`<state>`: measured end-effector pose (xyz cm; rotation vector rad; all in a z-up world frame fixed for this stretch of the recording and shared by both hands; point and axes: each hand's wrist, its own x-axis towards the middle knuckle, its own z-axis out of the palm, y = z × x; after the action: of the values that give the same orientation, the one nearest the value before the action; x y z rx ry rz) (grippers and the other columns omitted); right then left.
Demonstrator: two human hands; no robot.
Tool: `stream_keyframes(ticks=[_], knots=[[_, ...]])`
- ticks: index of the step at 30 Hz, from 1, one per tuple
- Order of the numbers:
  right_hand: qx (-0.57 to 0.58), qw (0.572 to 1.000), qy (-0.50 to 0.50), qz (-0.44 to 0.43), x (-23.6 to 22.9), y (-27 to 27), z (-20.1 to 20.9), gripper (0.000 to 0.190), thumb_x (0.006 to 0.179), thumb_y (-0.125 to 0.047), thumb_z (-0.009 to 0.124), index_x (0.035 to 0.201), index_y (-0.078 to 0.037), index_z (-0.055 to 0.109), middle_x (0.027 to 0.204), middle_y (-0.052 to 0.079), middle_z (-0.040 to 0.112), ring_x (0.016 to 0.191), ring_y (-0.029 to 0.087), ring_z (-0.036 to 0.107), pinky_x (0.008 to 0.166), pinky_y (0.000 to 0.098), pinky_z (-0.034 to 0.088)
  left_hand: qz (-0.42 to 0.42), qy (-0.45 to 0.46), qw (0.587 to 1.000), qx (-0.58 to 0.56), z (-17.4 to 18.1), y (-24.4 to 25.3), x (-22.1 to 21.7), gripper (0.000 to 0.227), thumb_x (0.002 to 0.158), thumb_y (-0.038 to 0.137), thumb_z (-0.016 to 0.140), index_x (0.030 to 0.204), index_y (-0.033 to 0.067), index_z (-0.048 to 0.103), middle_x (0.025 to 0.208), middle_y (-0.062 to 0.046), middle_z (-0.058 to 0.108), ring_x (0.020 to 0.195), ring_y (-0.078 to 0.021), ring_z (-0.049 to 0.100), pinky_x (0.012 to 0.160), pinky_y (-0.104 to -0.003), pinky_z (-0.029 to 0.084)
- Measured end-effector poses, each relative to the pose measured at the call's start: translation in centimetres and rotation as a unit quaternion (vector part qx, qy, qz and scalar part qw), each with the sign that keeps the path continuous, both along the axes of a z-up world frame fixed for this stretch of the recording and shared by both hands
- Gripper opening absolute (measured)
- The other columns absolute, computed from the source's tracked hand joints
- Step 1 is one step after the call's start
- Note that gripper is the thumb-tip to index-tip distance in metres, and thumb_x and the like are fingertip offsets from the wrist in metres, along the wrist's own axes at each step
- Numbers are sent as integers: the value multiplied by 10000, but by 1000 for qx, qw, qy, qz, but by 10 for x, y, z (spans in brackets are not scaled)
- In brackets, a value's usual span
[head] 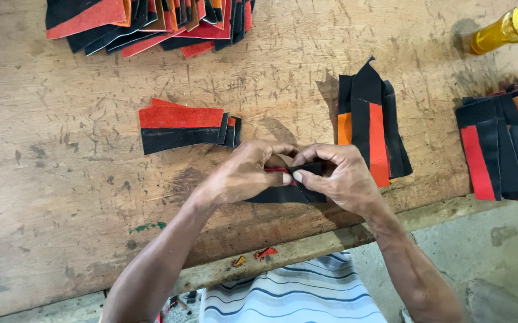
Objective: The person repeatedly picks up small rectangular fabric pieces with black and red or orange sections, folds them in half, and places them into a growing stack on the table. The process is continuous and repetitive throughout the clip.
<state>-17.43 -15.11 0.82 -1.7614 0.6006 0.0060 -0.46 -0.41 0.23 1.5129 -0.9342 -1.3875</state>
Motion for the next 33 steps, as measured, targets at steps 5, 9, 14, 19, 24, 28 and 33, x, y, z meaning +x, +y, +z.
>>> stream_keyframes(ticks=[5,9,14,19,24,28,33], knots=[[153,965,-173,-126,8,-7,8,355,873,-96,780,1188,-78,617,1100,-6,672,996,93,663,864,253,604,172,120,973,-93,-13,-4,-2,319,880,27,753,1192,32,688,1071,-94,782,943,-148,737,877,-304,623],[152,968,-190,-62,10,-4,7,368,900,-41,788,1199,-63,575,1100,8,654,1034,108,652,941,271,566,280,216,930,-98,-16,-1,-1,334,828,-49,777,1117,4,617,1001,-76,726,841,-130,697,703,-317,613],[87,993,-68,-47,4,-10,2,232,928,-31,729,1149,21,684,1038,33,689,964,91,622,868,257,525,234,138,960,-68,-17,-2,1,419,808,-30,758,1188,37,595,1022,-56,720,870,-106,709,749,-277,634],[9,1000,-7,26,7,-20,13,226,909,-68,728,1119,-4,675,961,-5,697,895,62,623,808,239,539,172,118,971,-114,-13,0,4,408,839,-45,773,1215,-17,617,1058,-97,734,940,-140,708,804,-281,631],[2,1000,-17,10,9,-13,9,192,917,-51,745,1095,4,699,918,-6,682,864,56,589,770,234,519,186,240,949,-80,-15,-5,0,412,824,-72,739,1216,-42,613,1065,-80,731,947,-174,720,763,-359,694],[68,995,-73,-13,4,-13,-1,198,921,-54,739,1094,27,687,959,-10,664,896,48,590,792,229,513,200,288,934,-68,-18,-4,-2,415,836,-73,740,1233,-65,621,1051,-103,728,922,-191,732,743,-403,661],[80,991,-93,-46,0,-14,-17,192,987,-99,701,1127,32,693,957,-3,662,891,49,580,786,225,500,186,236,949,-94,-26,-5,-5,413,859,-19,754,1262,-38,668,1114,-103,752,940,-157,737,794,-335,680]])
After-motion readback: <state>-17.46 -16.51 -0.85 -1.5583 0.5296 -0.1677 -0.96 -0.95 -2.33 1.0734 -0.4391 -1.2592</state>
